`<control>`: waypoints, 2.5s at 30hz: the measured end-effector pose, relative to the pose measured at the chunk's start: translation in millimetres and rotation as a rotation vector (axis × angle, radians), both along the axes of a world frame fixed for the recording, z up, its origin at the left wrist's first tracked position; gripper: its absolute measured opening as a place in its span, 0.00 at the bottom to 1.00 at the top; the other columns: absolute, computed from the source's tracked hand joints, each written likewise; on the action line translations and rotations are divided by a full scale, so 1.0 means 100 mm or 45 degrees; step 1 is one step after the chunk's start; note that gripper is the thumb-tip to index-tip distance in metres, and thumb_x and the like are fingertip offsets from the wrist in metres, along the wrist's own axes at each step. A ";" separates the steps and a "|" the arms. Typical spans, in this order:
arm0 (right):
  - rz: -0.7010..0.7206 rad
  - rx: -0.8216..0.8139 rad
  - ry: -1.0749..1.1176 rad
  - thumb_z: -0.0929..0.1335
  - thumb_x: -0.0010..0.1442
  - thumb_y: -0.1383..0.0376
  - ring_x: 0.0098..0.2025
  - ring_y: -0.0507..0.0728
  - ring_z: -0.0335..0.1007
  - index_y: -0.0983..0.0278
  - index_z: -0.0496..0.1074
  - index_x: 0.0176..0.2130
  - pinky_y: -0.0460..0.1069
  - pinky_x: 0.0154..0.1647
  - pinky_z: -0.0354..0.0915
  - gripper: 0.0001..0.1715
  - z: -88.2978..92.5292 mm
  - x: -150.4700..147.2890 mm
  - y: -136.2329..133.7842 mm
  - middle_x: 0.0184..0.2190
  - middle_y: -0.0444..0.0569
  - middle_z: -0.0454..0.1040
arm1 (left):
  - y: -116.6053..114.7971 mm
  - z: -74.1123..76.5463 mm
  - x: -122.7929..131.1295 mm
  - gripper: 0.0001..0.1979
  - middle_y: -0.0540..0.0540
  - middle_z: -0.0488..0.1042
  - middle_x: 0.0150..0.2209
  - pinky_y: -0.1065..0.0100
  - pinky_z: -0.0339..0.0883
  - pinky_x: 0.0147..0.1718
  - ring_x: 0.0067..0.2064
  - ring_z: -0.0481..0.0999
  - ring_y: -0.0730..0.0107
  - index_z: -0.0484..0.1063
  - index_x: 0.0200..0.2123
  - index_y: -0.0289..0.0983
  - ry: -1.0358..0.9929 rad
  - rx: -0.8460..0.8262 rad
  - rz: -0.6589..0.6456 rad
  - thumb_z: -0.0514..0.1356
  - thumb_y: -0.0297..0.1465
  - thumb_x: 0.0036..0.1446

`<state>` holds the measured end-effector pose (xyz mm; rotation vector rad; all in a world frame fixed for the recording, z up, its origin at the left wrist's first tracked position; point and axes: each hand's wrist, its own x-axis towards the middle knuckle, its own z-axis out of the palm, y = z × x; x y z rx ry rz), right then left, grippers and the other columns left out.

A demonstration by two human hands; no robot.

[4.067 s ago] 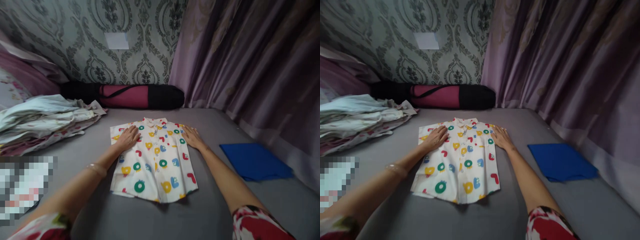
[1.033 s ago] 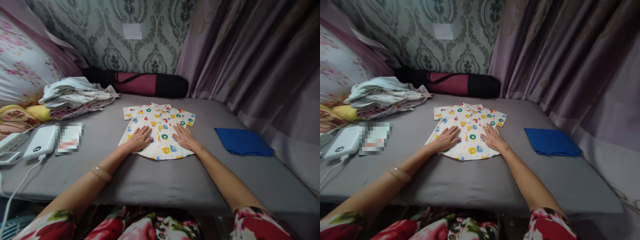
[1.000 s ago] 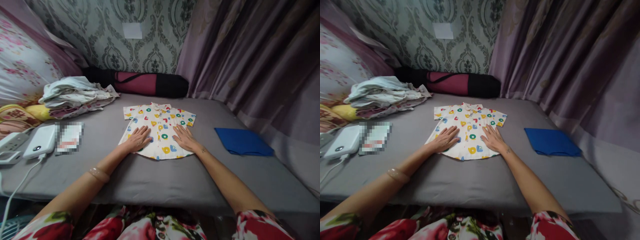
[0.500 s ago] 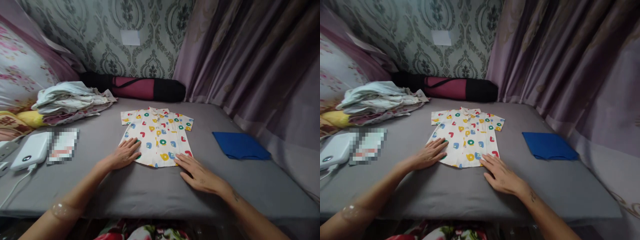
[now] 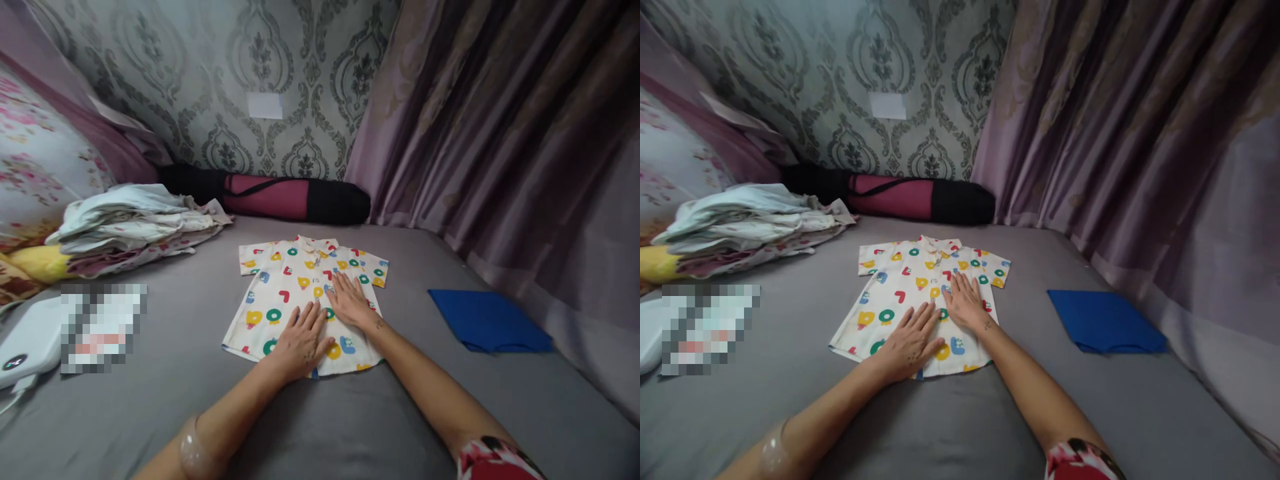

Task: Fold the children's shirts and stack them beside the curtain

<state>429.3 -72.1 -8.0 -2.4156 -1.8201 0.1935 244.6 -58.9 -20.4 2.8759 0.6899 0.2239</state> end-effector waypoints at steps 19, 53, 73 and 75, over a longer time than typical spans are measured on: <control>-0.286 -0.037 -0.018 0.48 0.67 0.58 0.70 0.60 0.35 0.70 0.46 0.68 0.59 0.67 0.34 0.35 -0.07 0.64 1.14 0.70 0.53 0.43 | -0.02 -0.10 -0.03 0.31 0.36 0.52 0.67 0.44 0.50 0.62 0.68 0.49 0.50 0.54 0.66 0.37 -0.140 0.054 -0.039 0.44 0.46 0.66; 0.150 0.115 -0.048 0.49 0.68 0.57 0.71 0.57 0.32 0.71 0.47 0.68 0.56 0.68 0.30 0.35 0.09 -0.08 1.66 0.70 0.53 0.41 | 0.17 0.13 -0.18 0.35 0.32 0.52 0.66 0.41 0.48 0.62 0.68 0.49 0.45 0.59 0.63 0.29 -0.057 -0.017 0.549 0.47 0.49 0.63; 0.348 0.222 -0.042 0.57 0.66 0.64 0.60 0.60 0.58 0.65 0.69 0.54 0.54 0.60 0.51 0.21 0.23 -0.72 1.92 0.57 0.57 0.66 | 0.18 0.15 -0.16 0.42 0.30 0.46 0.68 0.33 0.39 0.61 0.68 0.42 0.40 0.53 0.66 0.28 0.020 -0.174 0.576 0.43 0.55 0.60; 0.489 0.174 0.082 0.61 0.65 0.60 0.53 0.58 0.65 0.62 0.71 0.48 0.51 0.53 0.58 0.16 0.27 -0.98 1.93 0.50 0.53 0.71 | 0.18 0.16 -0.17 0.41 0.30 0.47 0.68 0.34 0.40 0.61 0.69 0.43 0.41 0.52 0.66 0.28 0.012 -0.182 0.574 0.42 0.54 0.61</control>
